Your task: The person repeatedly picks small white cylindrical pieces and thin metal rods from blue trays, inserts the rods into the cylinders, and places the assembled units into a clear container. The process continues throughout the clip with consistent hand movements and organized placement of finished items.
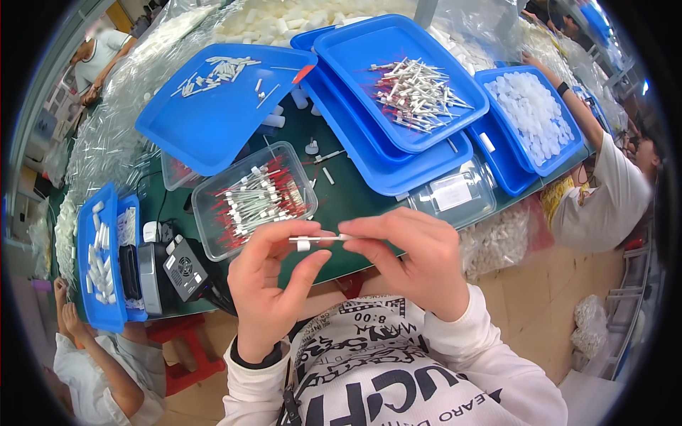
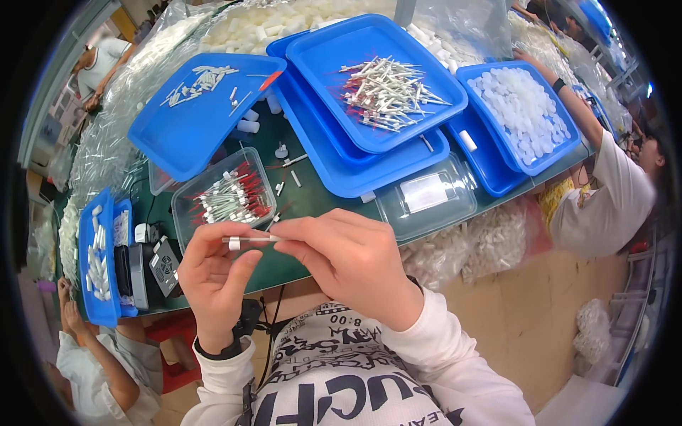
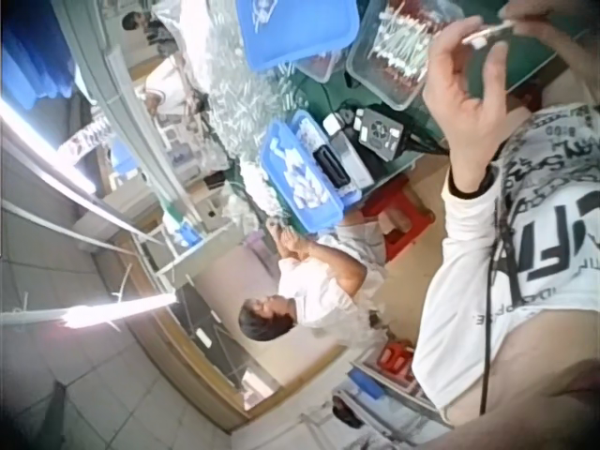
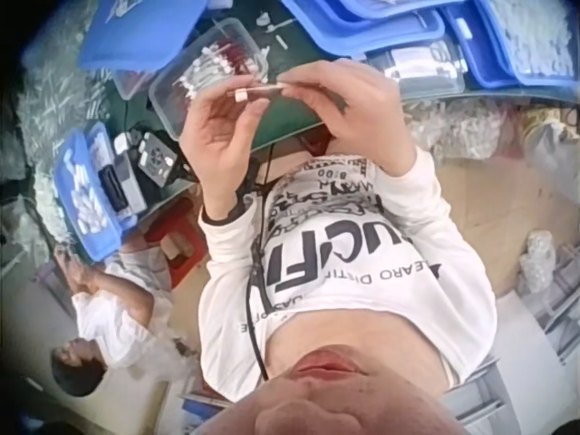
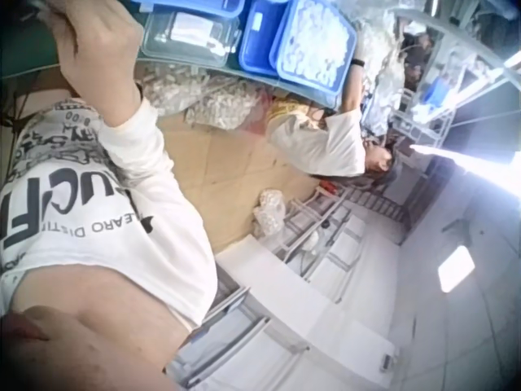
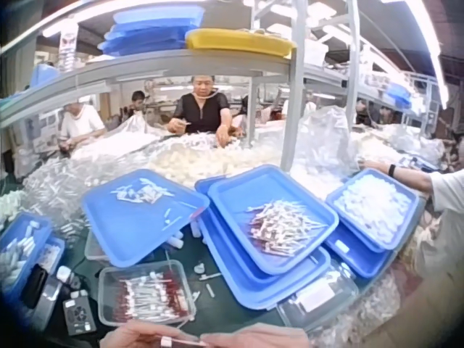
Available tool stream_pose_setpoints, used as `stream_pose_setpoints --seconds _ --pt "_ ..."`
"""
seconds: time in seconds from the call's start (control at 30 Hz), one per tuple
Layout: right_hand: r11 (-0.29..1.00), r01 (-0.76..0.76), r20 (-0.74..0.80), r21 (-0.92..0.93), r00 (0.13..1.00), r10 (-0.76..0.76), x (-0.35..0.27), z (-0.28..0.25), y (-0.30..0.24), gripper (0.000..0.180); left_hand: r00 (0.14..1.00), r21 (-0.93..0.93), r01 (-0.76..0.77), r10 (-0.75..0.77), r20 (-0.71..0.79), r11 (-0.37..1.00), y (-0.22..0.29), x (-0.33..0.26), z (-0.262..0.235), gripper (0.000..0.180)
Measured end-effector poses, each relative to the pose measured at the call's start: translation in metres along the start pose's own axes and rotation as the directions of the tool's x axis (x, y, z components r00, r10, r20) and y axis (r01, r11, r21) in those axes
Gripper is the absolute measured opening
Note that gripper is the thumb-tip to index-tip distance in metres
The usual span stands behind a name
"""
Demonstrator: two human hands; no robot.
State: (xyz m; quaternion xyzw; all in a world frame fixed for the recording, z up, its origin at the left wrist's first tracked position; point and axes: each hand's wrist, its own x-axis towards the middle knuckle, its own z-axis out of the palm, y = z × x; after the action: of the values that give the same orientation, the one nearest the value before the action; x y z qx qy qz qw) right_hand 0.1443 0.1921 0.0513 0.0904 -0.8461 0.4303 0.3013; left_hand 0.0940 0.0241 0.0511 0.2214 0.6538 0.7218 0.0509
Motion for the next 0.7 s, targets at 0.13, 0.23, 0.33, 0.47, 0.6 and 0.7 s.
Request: stream_pose_setpoints --seconds 0.13,0.23,0.33,0.47,0.6,0.7 --pt "0.996 0.064 -0.027 -0.059 0.997 -0.066 0.0 -0.006 0.006 0.014 0.978 0.207 -0.206 0.192 0.084 0.956 -0.005 0.005 -0.01 0.019" --pt "0.994 0.112 -0.043 -0.001 0.993 -0.112 0.001 -0.005 0.007 0.015 0.954 0.273 -0.298 0.273 0.128 0.915 0.002 0.005 -0.005 0.018" --pt "0.987 0.159 -0.067 0.028 0.985 -0.156 0.001 -0.006 0.008 0.016 0.96 0.277 -0.273 0.243 0.137 0.921 0.001 0.005 -0.006 0.017" --pt "0.989 0.105 -0.014 0.107 0.994 -0.104 -0.004 -0.008 0.007 0.02 0.952 0.32 -0.294 0.247 0.18 0.901 0.0 0.005 -0.007 0.017" --pt "0.984 0.08 0.087 0.157 0.992 -0.094 -0.004 -0.009 0.008 0.02 0.947 0.299 -0.306 0.255 0.198 0.904 -0.004 0.005 -0.007 0.017" --pt "0.968 -0.042 0.06 0.247 0.998 0.028 0.002 -0.012 0.002 0.021 0.962 0.243 -0.258 0.226 0.153 0.935 -0.006 0.002 -0.009 0.017"
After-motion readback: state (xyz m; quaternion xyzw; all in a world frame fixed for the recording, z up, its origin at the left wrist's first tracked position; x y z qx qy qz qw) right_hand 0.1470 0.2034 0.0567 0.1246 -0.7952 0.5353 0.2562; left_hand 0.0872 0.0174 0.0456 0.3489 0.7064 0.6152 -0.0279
